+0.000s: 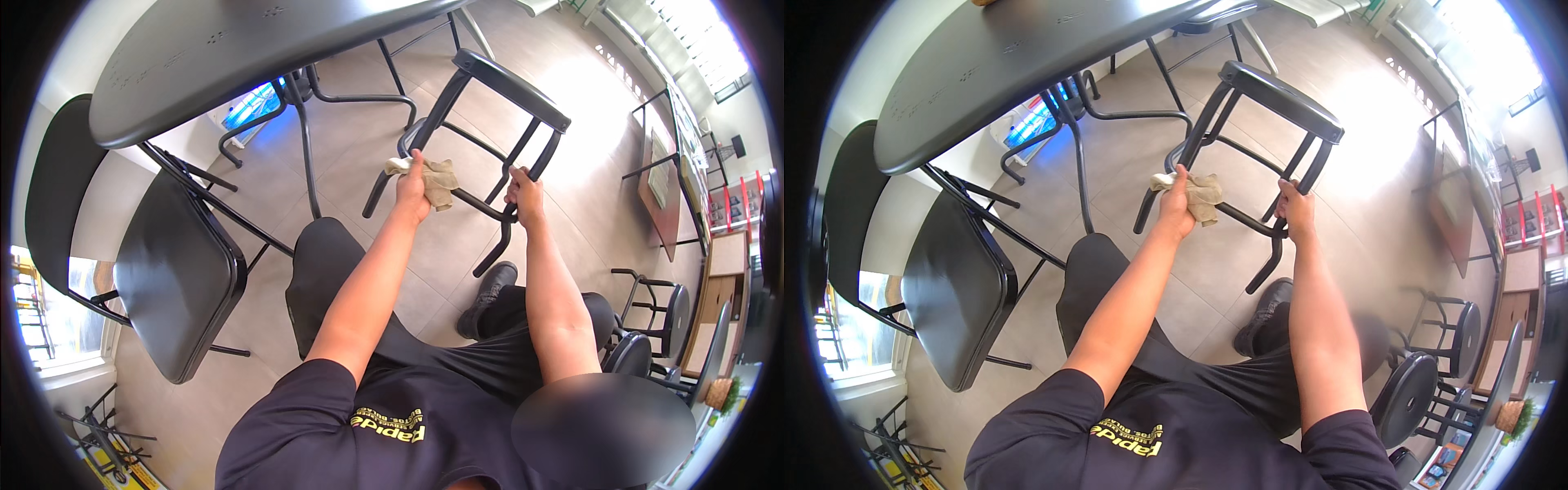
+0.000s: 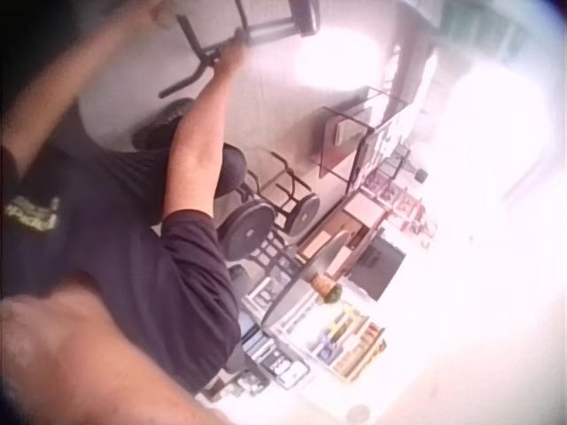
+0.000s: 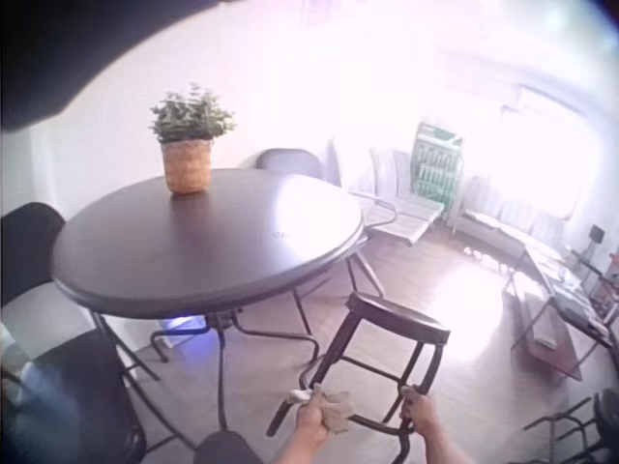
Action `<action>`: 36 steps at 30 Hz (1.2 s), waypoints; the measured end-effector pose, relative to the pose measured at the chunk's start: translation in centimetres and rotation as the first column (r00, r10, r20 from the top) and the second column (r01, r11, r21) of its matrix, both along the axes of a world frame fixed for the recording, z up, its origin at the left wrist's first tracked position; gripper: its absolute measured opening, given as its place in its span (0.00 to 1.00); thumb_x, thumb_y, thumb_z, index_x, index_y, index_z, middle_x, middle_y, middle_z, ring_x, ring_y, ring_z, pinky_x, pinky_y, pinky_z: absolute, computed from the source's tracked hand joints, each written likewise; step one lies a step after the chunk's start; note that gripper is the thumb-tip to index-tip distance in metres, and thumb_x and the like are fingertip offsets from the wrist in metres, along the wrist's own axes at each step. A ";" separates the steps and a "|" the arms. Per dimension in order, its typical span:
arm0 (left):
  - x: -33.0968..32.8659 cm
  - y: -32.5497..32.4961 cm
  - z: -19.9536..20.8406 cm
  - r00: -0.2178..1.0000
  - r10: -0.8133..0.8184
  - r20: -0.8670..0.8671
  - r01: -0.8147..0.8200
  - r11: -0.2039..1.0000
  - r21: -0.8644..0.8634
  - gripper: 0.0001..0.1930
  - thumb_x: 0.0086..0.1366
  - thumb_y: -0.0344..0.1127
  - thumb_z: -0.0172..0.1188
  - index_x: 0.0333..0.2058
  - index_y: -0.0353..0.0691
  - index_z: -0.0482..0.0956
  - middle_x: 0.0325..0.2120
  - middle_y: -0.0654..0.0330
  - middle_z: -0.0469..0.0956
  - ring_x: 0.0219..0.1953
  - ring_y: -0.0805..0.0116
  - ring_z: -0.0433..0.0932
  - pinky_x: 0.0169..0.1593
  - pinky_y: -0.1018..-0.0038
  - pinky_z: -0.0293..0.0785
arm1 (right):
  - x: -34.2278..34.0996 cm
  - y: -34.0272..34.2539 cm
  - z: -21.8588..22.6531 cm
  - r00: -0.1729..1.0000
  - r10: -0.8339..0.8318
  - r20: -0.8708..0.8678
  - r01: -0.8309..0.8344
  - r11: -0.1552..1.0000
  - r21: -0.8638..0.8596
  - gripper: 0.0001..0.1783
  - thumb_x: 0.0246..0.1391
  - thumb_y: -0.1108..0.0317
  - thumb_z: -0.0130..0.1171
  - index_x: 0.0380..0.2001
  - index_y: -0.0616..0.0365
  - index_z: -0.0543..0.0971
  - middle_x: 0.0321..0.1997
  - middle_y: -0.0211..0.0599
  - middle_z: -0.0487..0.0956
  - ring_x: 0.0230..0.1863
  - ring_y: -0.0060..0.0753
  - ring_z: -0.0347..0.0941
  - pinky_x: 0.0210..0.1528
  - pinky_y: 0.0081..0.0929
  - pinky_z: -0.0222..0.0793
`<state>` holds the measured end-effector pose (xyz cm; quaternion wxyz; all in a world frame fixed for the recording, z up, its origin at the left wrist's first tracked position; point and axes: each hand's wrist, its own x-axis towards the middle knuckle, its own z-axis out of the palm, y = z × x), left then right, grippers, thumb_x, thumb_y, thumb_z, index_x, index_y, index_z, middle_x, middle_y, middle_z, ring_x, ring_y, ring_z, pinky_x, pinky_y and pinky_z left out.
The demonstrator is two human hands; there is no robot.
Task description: The person wipes the metal frame and seat of several black chairs using a white cloth. They lift and reposition each chair to access different sides, then return them to their original locations around a round table.
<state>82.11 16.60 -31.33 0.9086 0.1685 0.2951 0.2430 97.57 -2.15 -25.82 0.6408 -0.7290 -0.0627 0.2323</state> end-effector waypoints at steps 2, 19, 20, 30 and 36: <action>-0.8 0.6 -0.3 0.998 0.027 -0.061 -0.029 0.999 -0.027 0.28 0.71 0.62 0.57 0.51 0.41 0.73 0.44 0.59 0.80 0.46 0.62 0.82 0.52 0.61 0.80 | -0.5 0.2 0.2 1.000 0.009 0.014 -0.009 1.000 -0.005 0.20 0.62 0.64 0.60 0.19 0.49 0.65 0.14 0.22 0.60 0.13 0.21 0.56 0.21 0.27 0.61; -3.2 -7.7 1.1 0.996 0.020 -0.089 -0.022 1.000 -0.018 0.29 0.75 0.61 0.54 0.54 0.37 0.72 0.46 0.59 0.79 0.47 0.65 0.80 0.54 0.65 0.76 | 0.8 -0.3 2.0 0.901 -0.322 0.291 0.405 0.864 -0.299 0.29 0.52 0.62 0.66 0.53 0.67 0.72 0.48 0.53 0.81 0.54 0.50 0.78 0.60 0.37 0.69; -3.7 -8.2 1.2 0.998 -0.007 -0.067 0.005 0.999 -0.032 0.29 0.74 0.61 0.54 0.55 0.38 0.72 0.46 0.59 0.79 0.47 0.65 0.80 0.54 0.64 0.76 | 1.5 -1.2 1.4 0.904 -0.344 0.255 0.411 0.864 -0.292 0.29 0.51 0.61 0.67 0.52 0.66 0.72 0.47 0.52 0.81 0.54 0.49 0.78 0.59 0.37 0.69; -12.0 1.5 8.5 0.651 -0.247 -0.718 0.688 0.591 0.420 0.30 0.72 0.56 0.60 0.52 0.29 0.78 0.42 0.49 0.84 0.46 0.58 0.83 0.52 0.62 0.76 | 1.9 -1.4 2.8 0.790 -0.338 0.512 0.497 0.841 -0.211 0.19 0.58 0.58 0.64 0.22 0.62 0.77 0.18 0.31 0.74 0.21 0.28 0.69 0.28 0.32 0.64; 2.9 1.5 12.1 0.934 0.274 -0.231 0.199 0.138 0.970 0.48 0.66 0.62 0.63 0.67 0.24 0.60 0.66 0.34 0.64 0.69 0.38 0.63 0.71 0.56 0.59 | 1.6 0.0 3.1 0.773 -0.372 0.513 0.523 0.833 -0.183 0.18 0.57 0.59 0.64 0.21 0.62 0.78 0.18 0.32 0.74 0.22 0.29 0.69 0.30 0.33 0.65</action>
